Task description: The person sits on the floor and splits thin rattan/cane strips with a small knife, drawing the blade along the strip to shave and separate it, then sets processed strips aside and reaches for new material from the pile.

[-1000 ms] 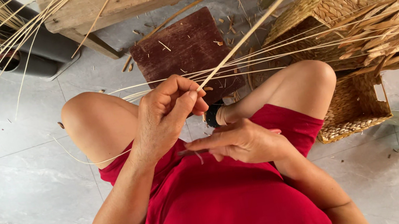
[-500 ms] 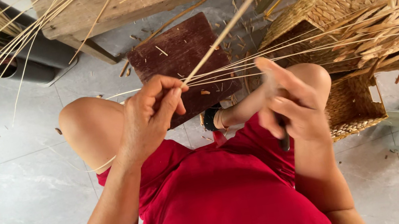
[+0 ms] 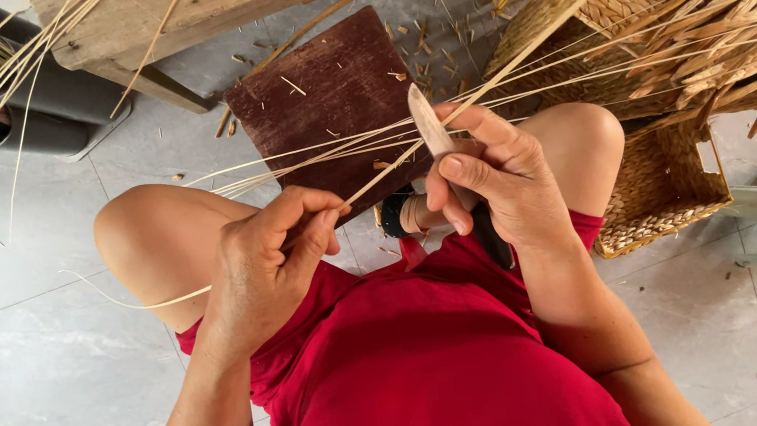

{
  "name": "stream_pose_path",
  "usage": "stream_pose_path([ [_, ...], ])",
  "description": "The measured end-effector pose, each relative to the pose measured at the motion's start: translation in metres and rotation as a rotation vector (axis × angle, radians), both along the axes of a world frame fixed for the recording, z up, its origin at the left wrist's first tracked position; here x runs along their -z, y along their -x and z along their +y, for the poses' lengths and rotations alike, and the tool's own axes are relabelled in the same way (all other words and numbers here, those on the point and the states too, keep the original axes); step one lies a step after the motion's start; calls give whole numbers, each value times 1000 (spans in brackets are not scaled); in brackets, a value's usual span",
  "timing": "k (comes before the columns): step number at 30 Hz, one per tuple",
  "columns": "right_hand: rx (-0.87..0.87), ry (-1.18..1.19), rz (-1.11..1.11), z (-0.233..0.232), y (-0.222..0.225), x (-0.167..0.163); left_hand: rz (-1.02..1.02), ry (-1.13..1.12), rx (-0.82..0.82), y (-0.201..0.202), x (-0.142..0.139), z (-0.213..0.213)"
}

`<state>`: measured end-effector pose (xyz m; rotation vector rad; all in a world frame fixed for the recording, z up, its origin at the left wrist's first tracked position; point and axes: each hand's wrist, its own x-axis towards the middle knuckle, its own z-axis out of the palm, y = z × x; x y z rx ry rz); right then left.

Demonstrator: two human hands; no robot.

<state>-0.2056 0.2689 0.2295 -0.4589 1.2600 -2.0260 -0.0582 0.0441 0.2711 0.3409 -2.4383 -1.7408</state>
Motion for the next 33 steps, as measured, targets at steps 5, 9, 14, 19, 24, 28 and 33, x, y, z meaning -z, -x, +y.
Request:
stream_pose_path([
  [5,122,9,112,13,16,3,-22,19,-4,-6,-2,-5],
  [9,242,88,107,24,33,-10,-14,19,3,-10,-4,-9],
  [14,122,-38,137,16,12,-16,-7,-9,0,-3,-4,-4],
  [19,13,-101,130,4,-5,0,-9,-49,37,0,-2,2],
  [24,210,-91,239,17,15,-8,-59,37,-19,-4,-3,-3],
  [28,53,-187,140,3,-10,-7,-40,-13,-22,5,1,10],
  [33,-127,-152,129,-9,-28,7,24,-27,6,13,2,18],
])
